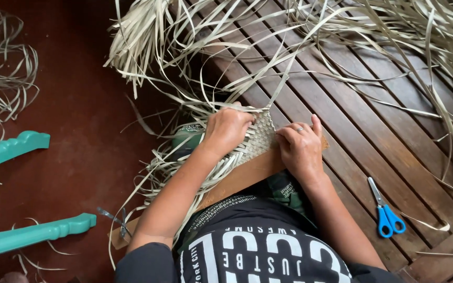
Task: Weaving dried plant fibers into a mat using a wooden guide board to hold the work in place.
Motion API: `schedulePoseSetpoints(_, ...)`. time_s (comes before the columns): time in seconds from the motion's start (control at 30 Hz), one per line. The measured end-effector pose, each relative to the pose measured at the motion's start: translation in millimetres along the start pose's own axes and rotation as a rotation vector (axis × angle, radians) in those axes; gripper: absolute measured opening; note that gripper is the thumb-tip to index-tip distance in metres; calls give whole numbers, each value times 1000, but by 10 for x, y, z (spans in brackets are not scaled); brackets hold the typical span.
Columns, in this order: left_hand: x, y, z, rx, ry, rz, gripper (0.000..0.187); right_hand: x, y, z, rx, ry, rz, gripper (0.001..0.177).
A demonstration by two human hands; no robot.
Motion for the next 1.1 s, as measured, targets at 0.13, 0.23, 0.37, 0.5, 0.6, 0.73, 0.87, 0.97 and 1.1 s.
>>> schedulePoseSetpoints(0.13,-211,100,122,34,25,108,24,-1,-15,-6,9,-8,-2,11)
schedulePoseSetpoints(0.23,-192,152,104,49,5,178,23,1,-13,13,2,-21,6,11)
schedulePoseSetpoints(0.37,-72,177,36,64,46,287,14,-75,-34,-25,-36,-80,29,10)
schedulePoseSetpoints(0.5,123,120,-23,69,65,217,7,-27,13,7,-76,-75,-6,6)
schedulePoseSetpoints(0.6,135,43,-25,10,128,119,6,-25,16,-24,-92,-45,-8,7)
schedulePoseSetpoints(0.73,67,16,85,-10,173,19,8,-13,22,-14,-85,-48,2,8)
schedulePoseSetpoints(0.87,34,-148,262,13,134,-127,5,7,4,-2,-51,-43,-31,8)
schedulePoseSetpoints(0.97,250,-446,148,-41,-71,-145,19,132,5,11,-30,92,-86,9)
schedulePoseSetpoints(1.1,457,-929,-86,-171,-278,-231,26,756,1,98,-52,335,-312,23)
Point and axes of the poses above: each hand's wrist, its own y-axis towards the middle knuckle, its own x-axis out of the back of the hand, z = x × y, the point moved 8 cm from there along y, towards the middle knuckle, and after that the axes turned 5 degrees about -z, right-handed, at the moved point
